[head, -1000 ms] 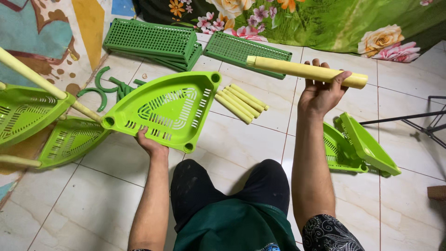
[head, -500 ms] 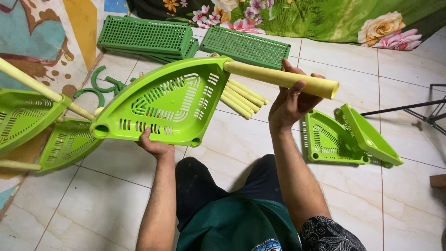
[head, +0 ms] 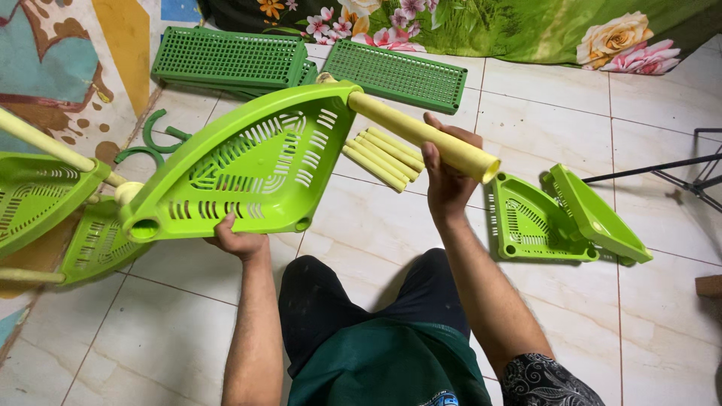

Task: The person assembles a green plastic corner shelf unit by inserting yellow poles into triangular basket sections and stacking them vertically. They connect the components by hand, aligning the poles with the basket holes and securing the structure.

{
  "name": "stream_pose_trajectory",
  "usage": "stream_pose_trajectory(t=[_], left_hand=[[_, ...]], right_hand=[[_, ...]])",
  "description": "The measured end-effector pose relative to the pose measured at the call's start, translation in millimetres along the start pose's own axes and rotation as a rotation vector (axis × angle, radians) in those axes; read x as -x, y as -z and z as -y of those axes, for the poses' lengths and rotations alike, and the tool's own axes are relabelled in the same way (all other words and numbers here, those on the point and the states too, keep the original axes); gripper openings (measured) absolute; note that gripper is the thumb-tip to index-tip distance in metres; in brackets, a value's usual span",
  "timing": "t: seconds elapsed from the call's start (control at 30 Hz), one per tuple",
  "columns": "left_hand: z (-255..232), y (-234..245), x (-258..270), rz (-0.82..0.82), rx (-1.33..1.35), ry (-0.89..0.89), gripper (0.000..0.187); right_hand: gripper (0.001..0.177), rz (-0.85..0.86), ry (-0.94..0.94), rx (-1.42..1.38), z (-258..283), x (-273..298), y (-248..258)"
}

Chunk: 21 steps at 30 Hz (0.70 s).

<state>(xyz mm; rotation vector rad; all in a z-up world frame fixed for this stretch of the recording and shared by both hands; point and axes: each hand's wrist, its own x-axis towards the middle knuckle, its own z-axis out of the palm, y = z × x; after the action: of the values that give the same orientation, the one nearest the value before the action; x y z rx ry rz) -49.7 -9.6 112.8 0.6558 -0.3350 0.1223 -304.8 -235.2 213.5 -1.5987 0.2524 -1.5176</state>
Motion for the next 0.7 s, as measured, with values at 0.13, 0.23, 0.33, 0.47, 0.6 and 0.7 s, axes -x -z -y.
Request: stream_pose_trajectory(t=[0.13, 0.23, 0.33, 0.47, 0.6, 0.7], left_hand=[[-9, -8, -14, 0.075, -0.039, -0.135, 0.059], [-18, -11, -25, 0.108, -0.092, -0.210, 0.054], [-23, -12, -34, 0.105, -0.129, -0.251, 0.049], [-28, -10, -46, 0.158, -0.263, -0.375, 0.043], [-21, -3, -49, 0.218, -0.259, -0.383, 0.042], [-11, 9, -49, 0.253, -0.199, -0.359, 0.054]], right_hand=[[0.053, 0.197, -0.282, -0.198, 16, -11, 32], [0.071, 0.369, -0.320, -0.348, 47, -25, 52], [0.085, 0.617, -0.402, -0.317, 78, -44, 67], [0.093, 0.774, -0.590, 0.057, 100, -56, 73], [0.068, 0.711, -0.562, 0.773, 85, -48, 63], [0.046, 0.598, -0.348, 1.135, 58, -24, 40]])
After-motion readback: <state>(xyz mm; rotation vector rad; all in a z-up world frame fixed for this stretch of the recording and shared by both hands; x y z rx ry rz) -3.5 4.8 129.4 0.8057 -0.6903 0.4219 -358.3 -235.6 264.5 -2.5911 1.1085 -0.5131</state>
